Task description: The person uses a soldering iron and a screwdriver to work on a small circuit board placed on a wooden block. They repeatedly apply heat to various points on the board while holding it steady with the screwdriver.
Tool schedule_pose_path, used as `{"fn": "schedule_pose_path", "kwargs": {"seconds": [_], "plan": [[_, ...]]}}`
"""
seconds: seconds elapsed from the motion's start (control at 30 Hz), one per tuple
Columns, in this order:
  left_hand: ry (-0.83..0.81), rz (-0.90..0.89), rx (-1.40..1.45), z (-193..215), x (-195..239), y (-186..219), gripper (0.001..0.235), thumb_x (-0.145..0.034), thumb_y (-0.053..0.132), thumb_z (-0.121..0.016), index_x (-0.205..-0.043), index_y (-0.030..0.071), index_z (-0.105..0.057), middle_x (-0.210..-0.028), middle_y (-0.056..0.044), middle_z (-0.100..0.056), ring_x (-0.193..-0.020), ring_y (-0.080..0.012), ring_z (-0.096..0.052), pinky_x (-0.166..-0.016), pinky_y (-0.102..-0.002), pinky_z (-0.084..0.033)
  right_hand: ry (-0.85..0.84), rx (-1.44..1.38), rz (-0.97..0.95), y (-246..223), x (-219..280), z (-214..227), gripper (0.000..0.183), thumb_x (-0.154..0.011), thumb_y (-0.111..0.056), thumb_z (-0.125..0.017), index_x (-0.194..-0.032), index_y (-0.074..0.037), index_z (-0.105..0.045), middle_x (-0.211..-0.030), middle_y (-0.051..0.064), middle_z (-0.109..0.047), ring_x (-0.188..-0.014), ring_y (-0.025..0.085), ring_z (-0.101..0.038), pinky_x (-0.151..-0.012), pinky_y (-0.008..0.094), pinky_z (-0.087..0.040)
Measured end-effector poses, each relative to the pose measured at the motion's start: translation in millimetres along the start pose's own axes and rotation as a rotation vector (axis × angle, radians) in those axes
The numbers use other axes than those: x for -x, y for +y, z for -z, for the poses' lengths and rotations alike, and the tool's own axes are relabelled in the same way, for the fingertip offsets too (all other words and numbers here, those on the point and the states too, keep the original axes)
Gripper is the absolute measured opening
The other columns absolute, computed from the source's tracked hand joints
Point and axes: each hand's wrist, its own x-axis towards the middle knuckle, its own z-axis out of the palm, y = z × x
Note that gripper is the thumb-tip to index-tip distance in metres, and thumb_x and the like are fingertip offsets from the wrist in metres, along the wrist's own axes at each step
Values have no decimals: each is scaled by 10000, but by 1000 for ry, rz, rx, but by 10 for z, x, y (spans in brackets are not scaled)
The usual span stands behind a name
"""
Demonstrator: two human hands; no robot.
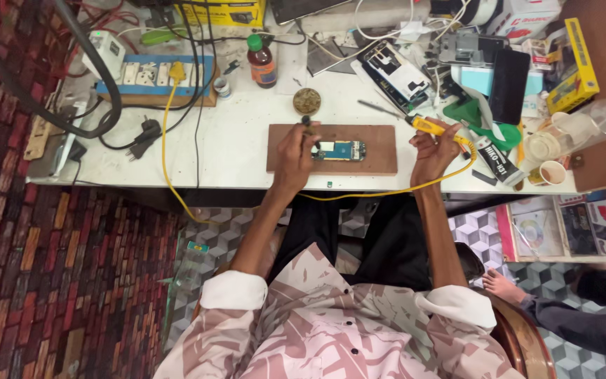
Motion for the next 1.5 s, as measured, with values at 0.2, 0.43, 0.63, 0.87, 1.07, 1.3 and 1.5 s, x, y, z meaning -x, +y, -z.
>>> {"fn": "schedule_pose_path", "kwargs": {"seconds": [0.2,0.43,0.63,0.87,1.07,1.3,1.5], "plan": [[48,21,13,121,24,-28,218,-1056,-10,-505,-1252,-27,-597,-996,-149,-717,-919,-237,-732,-780,-337,-573,2,-112,8,113,47,114,633,-1028,-556,-493,-1239,32,-597,-1036,151,-673,-818,194,-643,-739,332,-542],[5,-4,32,104,14,64,265,-1025,-59,-477,-1247,-27,-618,-981,-157,-704,-899,-242,-712,-791,-335,-566,-70,4,102,151,111,149,671,-1083,-581,-459,-1158,64,-627,-991,167,-694,-790,190,-632,-763,320,-535],[1,42,26,78,-7,105,175,-1057,-16,-530,-1212,-24,-611,-977,-155,-702,-893,-248,-719,-786,-350,-577,-129,-55,107,185,115,173,591,-1097,-521,-491,-1188,55,-592,-1001,161,-664,-836,197,-627,-774,330,-523],[-58,42,-56,180,-71,88,213,-1027,-63,-500,-1210,-48,-607,-1028,-183,-716,-906,-264,-726,-801,-354,-573,-104,-65,58,166,120,176,661,-1094,-564,-476,-1163,79,-613,-954,169,-673,-797,195,-622,-783,322,-526],[18,53,32,118,-43,-20,300,-1006,-106,-444,-1243,-42,-616,-1041,-171,-715,-973,-239,-735,-869,-340,-583,-110,-77,47,160,122,191,650,-1098,-547,-466,-1172,83,-612,-974,175,-679,-820,199,-626,-774,326,-523],[51,86,81,10,-27,-72,228,-1046,-28,-519,-1247,-21,-628,-1018,-145,-733,-956,-216,-740,-805,-312,-569,-139,-37,59,157,133,177,654,-1107,-551,-469,-1167,84,-615,-950,173,-676,-796,198,-626,-776,322,-522],[-25,72,48,15,-26,-19,234,-1056,4,-522,-1263,-27,-624,-929,-142,-709,-817,-213,-694,-739,-326,-548,-132,-37,57,122,135,136,670,-1099,-561,-472,-1172,90,-611,-960,178,-672,-804,197,-620,-781,318,-515]]}}
